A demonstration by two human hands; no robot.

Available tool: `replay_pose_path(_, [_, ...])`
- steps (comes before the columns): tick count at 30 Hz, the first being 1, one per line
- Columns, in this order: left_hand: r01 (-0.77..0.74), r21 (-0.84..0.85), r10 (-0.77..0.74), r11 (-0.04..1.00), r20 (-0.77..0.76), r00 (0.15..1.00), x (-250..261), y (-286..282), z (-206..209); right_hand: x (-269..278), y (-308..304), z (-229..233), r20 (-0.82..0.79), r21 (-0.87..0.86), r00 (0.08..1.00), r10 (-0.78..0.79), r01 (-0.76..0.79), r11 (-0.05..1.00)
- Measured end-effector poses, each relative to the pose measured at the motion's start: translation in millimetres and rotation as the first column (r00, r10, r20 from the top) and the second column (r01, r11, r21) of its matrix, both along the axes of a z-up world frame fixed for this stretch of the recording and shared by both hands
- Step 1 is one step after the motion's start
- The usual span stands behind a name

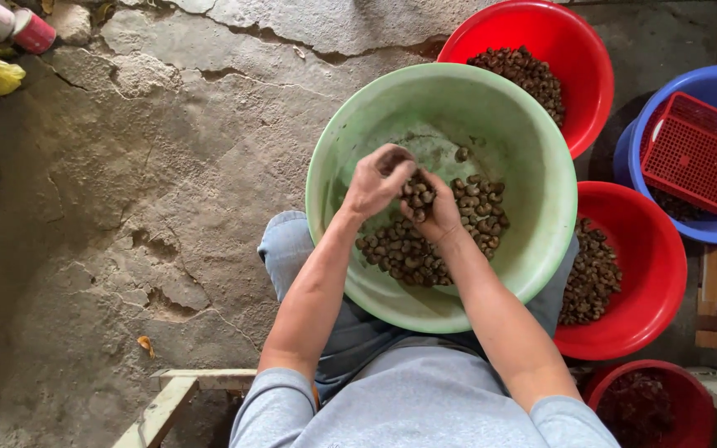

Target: Manually sorting nuts in a large plastic basin and transferring them to other bowls at a fast pace.

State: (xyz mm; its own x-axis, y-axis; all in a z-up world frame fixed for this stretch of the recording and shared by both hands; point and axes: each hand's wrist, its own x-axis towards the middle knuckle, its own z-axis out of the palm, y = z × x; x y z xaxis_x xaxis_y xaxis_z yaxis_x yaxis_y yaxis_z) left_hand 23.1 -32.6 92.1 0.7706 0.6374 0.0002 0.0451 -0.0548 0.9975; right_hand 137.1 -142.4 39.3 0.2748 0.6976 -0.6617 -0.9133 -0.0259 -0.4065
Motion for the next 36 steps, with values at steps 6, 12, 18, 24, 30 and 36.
replay_pose_path(6, [-0.309, 0.128, 0.322, 0.942, -0.093, 0.942, -5.2, 11.5, -16.6, 40.7, -22.9, 12.7, 0.02, 0.021, 0.999, -0.031, 0.031, 0.999])
replay_pose_path(12, [-0.176, 0.367, 0.23, 0.913, -0.108, 0.967, -6.7, 0.7, 7.4, 99.2, -110.8, 91.2, -0.132, 0.056, 0.912, -0.388, 0.398, 0.916])
replay_pose_path(18, [-0.033, 0.493, 0.137, 0.869, -0.175, 0.975, -2.4, -0.8, 0.6, 158.8, -247.7, 70.3, 0.134, 0.238, 0.749, -0.649, 0.611, 0.755])
replay_pose_path(24, [-0.028, 0.296, 0.104, 0.955, -0.246, 0.964, -1.7, -3.8, 6.8, 171.1, -346.7, -55.8, -0.01, 0.098, 0.69, -0.724, 0.721, 0.686])
replay_pose_path(30, [-0.078, 0.345, 0.187, 0.935, -0.294, 0.937, -12.4, 8.6, -26.3, 181.3, -354.3, -86.5, 0.107, -0.165, 0.85, -0.516, 0.527, 0.834])
replay_pose_path(36, [0.045, 0.476, 0.125, 0.878, -0.321, 0.939, -13.7, 5.3, -36.5, 168.4, -321.4, -67.2, 0.712, -0.415, 0.7, -0.065, 0.493, 0.765])
